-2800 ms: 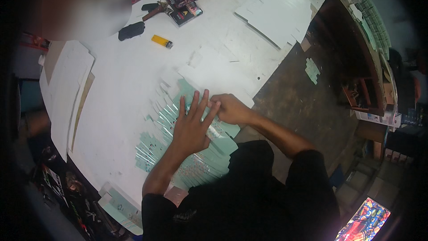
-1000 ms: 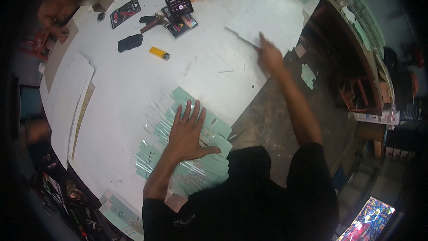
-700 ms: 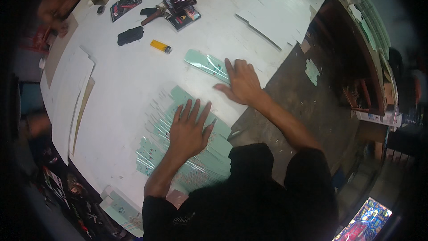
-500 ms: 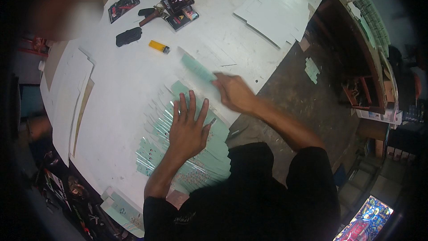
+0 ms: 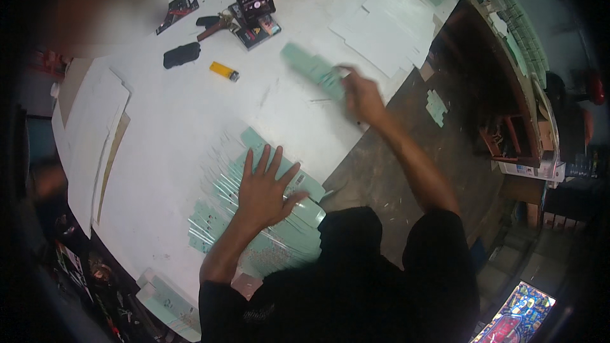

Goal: The person gathers and aligns a stack of light green paper sheets on a white table, then separates and restacks them. The person also moves white paper sheets aside and handles a small box on the table.

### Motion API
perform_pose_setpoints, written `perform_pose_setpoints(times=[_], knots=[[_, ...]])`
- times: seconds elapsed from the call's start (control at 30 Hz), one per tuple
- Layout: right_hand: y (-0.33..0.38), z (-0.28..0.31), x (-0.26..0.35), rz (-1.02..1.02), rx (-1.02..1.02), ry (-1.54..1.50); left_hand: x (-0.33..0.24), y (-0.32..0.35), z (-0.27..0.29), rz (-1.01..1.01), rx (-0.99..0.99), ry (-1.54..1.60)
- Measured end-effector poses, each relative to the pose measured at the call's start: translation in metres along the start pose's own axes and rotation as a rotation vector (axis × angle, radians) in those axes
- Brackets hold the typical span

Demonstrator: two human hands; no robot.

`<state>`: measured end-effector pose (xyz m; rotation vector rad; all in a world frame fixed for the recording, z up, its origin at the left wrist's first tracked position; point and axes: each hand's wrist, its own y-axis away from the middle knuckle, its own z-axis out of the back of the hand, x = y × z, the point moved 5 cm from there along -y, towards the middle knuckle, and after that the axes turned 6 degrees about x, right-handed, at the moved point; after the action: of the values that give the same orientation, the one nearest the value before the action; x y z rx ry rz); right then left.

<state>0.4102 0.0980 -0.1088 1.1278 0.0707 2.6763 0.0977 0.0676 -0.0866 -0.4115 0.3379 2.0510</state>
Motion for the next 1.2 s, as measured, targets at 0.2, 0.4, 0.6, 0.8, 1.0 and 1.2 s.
perform_pose_setpoints(times=[0.2,0.4,0.6,0.8,1.0,1.2], knots=[[0.036,-0.05,0.066,0.286,-0.025,0.689,0.0,0.002,-0.005,0.025,-0.011,0.02],[0.075,-0.11,0.081,0.069,0.323,-0.38,-0.011,-0.006,0.007,-0.113,0.08,-0.487],[0.097,-0.055,0.115,0.168,-0.056,-0.129,0.0,0.006,0.005,-0.054,0.099,0.087],[0.152,-0.109,0.071,0.41,0.115,0.017,0.003,-0.002,0.004,-0.048,0.067,-0.003],[0.094,-0.07,0.126,0.178,0.111,-0.752,0.004,0.003,-0.001,0.049,0.011,0.034],[0.077,-0.125,0.102,0.312,0.024,-0.978,0.003,-0.006,0.006,0.061,0.077,0.028]])
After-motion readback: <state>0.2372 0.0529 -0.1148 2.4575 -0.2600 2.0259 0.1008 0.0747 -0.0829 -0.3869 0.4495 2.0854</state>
